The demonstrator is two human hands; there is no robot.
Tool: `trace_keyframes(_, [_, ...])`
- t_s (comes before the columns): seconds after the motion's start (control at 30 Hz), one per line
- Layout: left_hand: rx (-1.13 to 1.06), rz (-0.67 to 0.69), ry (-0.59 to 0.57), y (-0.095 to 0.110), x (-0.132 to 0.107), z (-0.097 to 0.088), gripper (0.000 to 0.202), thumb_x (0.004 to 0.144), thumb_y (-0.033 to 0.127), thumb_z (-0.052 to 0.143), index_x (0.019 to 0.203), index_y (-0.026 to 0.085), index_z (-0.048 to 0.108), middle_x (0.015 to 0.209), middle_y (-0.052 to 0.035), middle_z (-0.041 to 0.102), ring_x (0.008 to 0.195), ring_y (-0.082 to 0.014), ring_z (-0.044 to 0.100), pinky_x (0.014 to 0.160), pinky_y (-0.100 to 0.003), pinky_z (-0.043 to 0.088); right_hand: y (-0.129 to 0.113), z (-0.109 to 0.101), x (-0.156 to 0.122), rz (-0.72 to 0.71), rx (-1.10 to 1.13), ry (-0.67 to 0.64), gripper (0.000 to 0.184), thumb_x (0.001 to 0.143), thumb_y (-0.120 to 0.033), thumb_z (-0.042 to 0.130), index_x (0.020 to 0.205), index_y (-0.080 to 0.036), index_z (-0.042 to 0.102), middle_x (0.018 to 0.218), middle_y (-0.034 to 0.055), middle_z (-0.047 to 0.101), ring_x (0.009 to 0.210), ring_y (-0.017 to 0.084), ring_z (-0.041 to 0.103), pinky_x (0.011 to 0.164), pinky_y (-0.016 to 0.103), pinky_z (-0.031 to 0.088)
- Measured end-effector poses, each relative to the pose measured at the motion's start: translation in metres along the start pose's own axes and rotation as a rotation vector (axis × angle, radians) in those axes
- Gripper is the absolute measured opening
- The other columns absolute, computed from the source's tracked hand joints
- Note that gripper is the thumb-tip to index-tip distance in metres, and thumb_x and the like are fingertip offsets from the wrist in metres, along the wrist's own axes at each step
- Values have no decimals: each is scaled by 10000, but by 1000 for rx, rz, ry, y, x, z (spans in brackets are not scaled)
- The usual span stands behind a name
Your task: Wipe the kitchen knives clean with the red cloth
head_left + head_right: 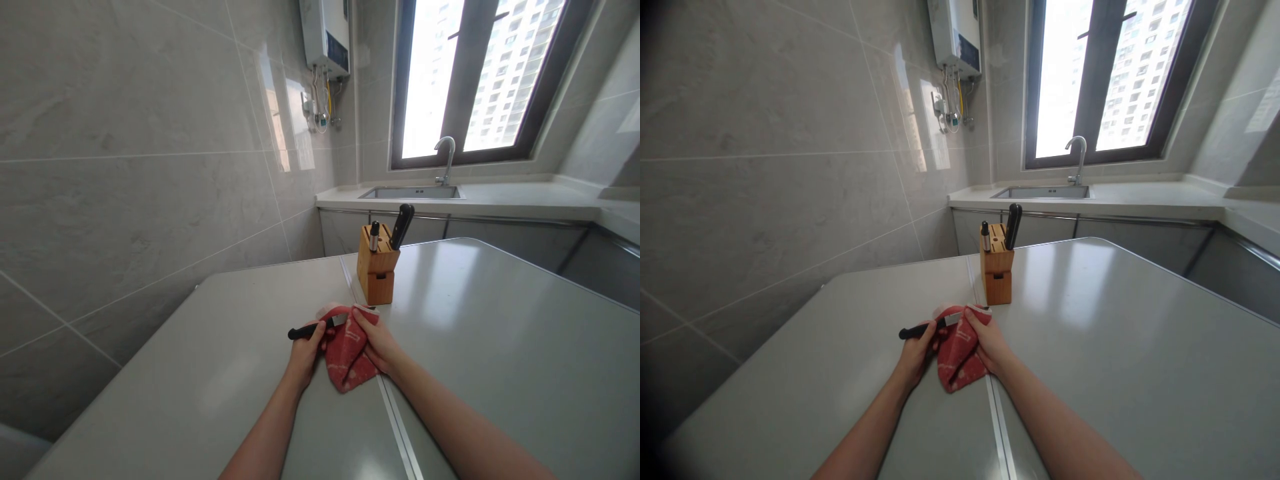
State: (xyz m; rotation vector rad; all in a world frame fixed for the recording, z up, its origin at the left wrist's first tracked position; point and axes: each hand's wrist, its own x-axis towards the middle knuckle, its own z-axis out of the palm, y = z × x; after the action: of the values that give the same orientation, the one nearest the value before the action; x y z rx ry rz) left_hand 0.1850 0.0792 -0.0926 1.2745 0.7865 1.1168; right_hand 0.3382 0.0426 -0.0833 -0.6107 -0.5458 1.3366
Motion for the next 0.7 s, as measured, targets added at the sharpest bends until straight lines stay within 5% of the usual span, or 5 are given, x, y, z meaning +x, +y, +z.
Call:
trace_keyframes(0.33, [71, -4, -73, -2, 1, 0, 350, 794, 463, 585, 757, 120, 643, 621, -11, 565, 537, -91, 429, 545, -212, 323, 2, -1, -3, 38, -50, -38, 240, 690, -320, 727, 860, -170, 652, 832, 51, 711, 747, 187, 657, 793, 359, 502])
trace_keyframes(0.7, [-110, -43, 104, 2, 2, 1, 481, 825, 558, 455, 600, 144, 553, 489, 27, 478, 470, -97, 412, 503, -220, 317, 0, 0, 0, -9, 4, 12, 233, 679, -318, 737, 847, -191, 639, 826, 31, 711, 750, 171, 650, 783, 329, 507])
